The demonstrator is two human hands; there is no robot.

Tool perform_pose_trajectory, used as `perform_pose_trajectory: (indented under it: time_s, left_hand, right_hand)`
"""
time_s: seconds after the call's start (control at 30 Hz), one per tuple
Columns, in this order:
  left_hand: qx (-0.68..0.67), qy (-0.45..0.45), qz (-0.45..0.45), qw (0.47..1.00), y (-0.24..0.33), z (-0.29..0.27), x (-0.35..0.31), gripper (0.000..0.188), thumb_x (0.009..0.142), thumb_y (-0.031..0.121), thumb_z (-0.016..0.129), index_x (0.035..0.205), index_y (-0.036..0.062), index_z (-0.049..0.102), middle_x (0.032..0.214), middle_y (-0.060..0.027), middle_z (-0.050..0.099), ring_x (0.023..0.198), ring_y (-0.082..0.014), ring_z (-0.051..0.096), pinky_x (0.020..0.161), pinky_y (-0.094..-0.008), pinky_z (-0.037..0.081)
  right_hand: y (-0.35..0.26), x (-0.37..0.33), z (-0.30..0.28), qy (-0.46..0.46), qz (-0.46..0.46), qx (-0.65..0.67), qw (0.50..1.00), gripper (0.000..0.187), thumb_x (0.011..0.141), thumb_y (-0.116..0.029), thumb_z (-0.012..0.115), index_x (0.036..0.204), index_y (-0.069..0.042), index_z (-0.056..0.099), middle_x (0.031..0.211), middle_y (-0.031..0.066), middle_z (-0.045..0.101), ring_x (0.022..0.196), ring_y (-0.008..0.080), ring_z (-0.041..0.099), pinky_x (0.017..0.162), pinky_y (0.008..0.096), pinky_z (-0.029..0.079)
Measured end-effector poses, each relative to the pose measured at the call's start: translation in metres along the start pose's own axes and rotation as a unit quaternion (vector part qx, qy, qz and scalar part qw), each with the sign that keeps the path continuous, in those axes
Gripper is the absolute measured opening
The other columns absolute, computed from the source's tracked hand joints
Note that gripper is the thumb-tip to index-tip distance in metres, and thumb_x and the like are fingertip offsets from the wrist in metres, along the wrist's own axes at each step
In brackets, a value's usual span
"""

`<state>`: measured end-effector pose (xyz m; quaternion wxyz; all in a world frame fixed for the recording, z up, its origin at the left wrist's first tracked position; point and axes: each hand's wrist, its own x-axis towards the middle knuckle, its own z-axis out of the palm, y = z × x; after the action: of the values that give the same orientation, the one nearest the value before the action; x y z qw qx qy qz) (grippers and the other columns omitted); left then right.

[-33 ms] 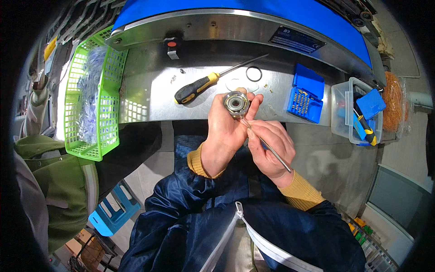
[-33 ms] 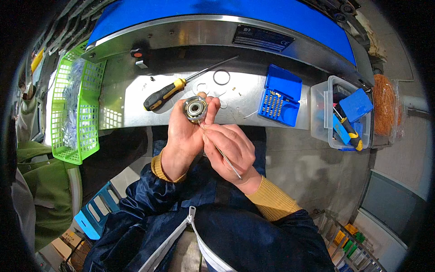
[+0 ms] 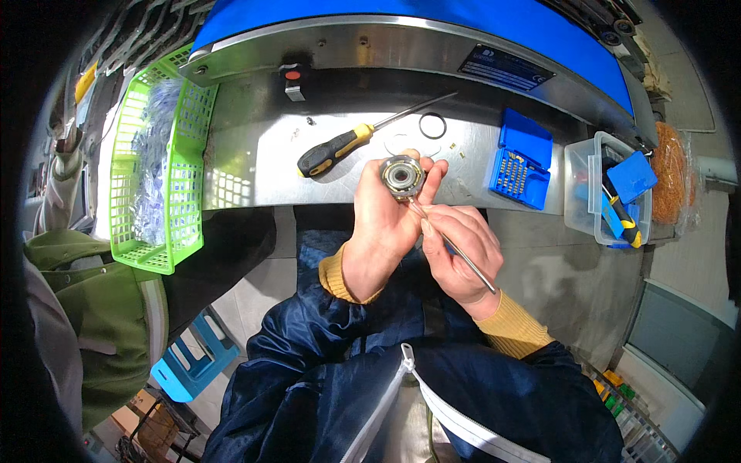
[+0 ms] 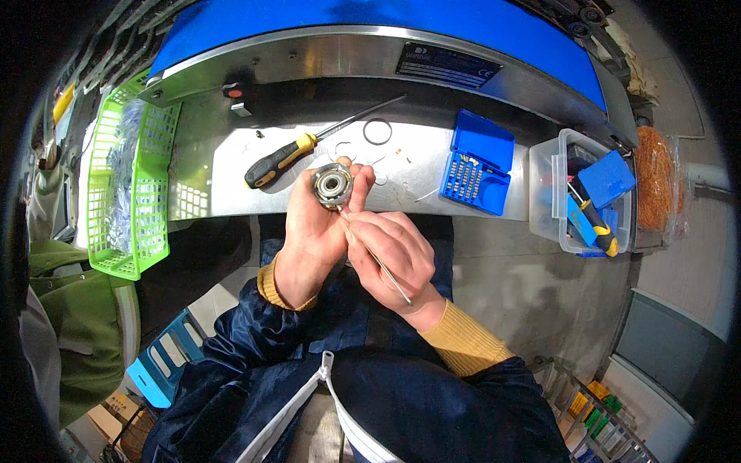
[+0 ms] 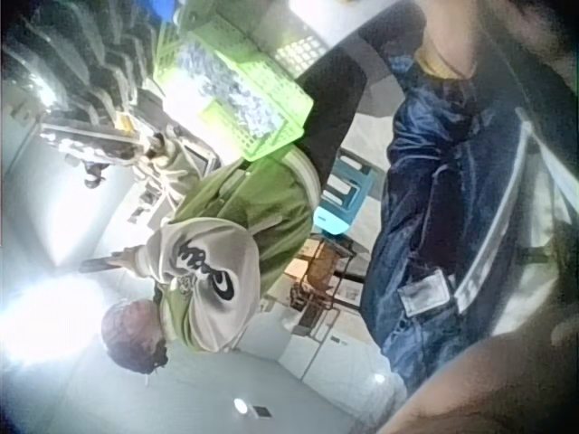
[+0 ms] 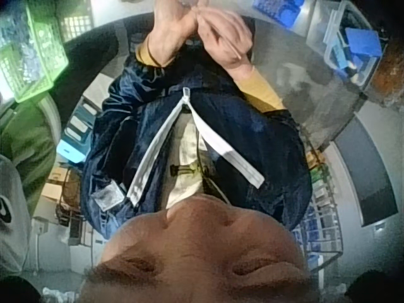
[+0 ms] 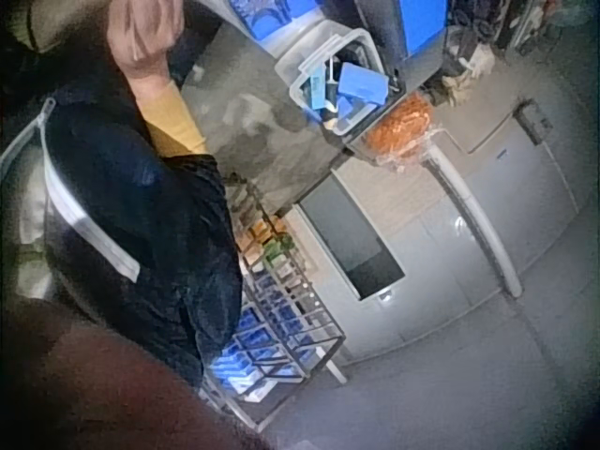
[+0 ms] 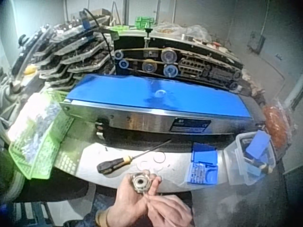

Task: The person holds a cylindrical mechanical component and uses a thin metal tool to place small parts into it. They repeatedly pick up small pieces from the table and insert them into the component, rotating it to access different areas.

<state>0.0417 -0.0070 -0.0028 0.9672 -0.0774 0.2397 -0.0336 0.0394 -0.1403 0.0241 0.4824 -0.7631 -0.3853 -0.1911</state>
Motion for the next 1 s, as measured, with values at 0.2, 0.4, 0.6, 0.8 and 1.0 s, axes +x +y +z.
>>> perform_pose_trajectory:
  time_s: [0.2,0.4,0.6,0.8,1.0]
  left_hand:
    - [0.021,0.0,0.012,1.0,-0.0002,0.0,0.0002,0.029,0.098,0.019,0.042,0.099,-0.006,0.057,0.096,-0.0195,0.06,0.097,-0.0336,0.063,0.08,-0.036,0.065]
    - [0.037,-0.003,0.021,0.999,-0.0006,-0.0001,0.0011,0.031,0.098,0.02,0.04,0.099,-0.0055,0.057,0.093,-0.0187,0.061,0.094,-0.0347,0.065,0.08,-0.0366,0.065]
    - [0.065,-0.001,0.045,0.997,-0.0029,0.0008,-0.0007,0.033,0.099,0.022,0.039,0.099,-0.0045,0.058,0.092,-0.018,0.063,0.092,-0.0351,0.066,0.083,-0.0371,0.063]
    - [0.069,-0.009,0.05,0.996,-0.0033,0.001,-0.0006,0.033,0.099,0.022,0.039,0.098,-0.0045,0.058,0.091,-0.0183,0.063,0.091,-0.0345,0.066,0.085,-0.0391,0.062]
    - [0.069,-0.001,0.044,0.997,-0.0039,0.0003,0.0002,0.031,0.098,0.021,0.04,0.096,-0.0045,0.058,0.09,-0.0184,0.063,0.092,-0.034,0.065,0.084,-0.0383,0.062]
  right_hand:
    - [-0.0005,-0.0012,-0.0002,0.002,0.013,-0.001,1.0,0.022,0.078,0.007,0.075,0.098,0.004,0.066,0.095,0.0148,0.07,0.077,0.0286,0.069,0.067,0.0339,0.056]
    - [-0.0018,0.0004,-0.0023,-0.01,0.037,-0.002,0.999,0.021,0.078,0.006,0.075,0.097,0.002,0.066,0.094,0.0138,0.071,0.076,0.0278,0.069,0.066,0.0338,0.056]
    - [-0.0024,0.003,-0.0028,-0.017,0.056,0.002,0.998,0.02,0.078,0.005,0.074,0.096,0.001,0.066,0.094,0.0133,0.071,0.075,0.0278,0.068,0.066,0.0338,0.055]
    - [-0.0069,0.0045,-0.0015,-0.002,0.08,0.007,0.997,0.011,0.081,0.005,0.073,0.09,0.003,0.067,0.087,0.014,0.071,0.075,0.0265,0.068,0.067,0.0332,0.054]
    - [-0.0022,0.0043,-0.0007,-0.006,0.03,-0.004,1.0,0.02,0.077,0.007,0.075,0.095,0.003,0.066,0.094,0.0147,0.071,0.075,0.0284,0.068,0.066,0.0341,0.056]
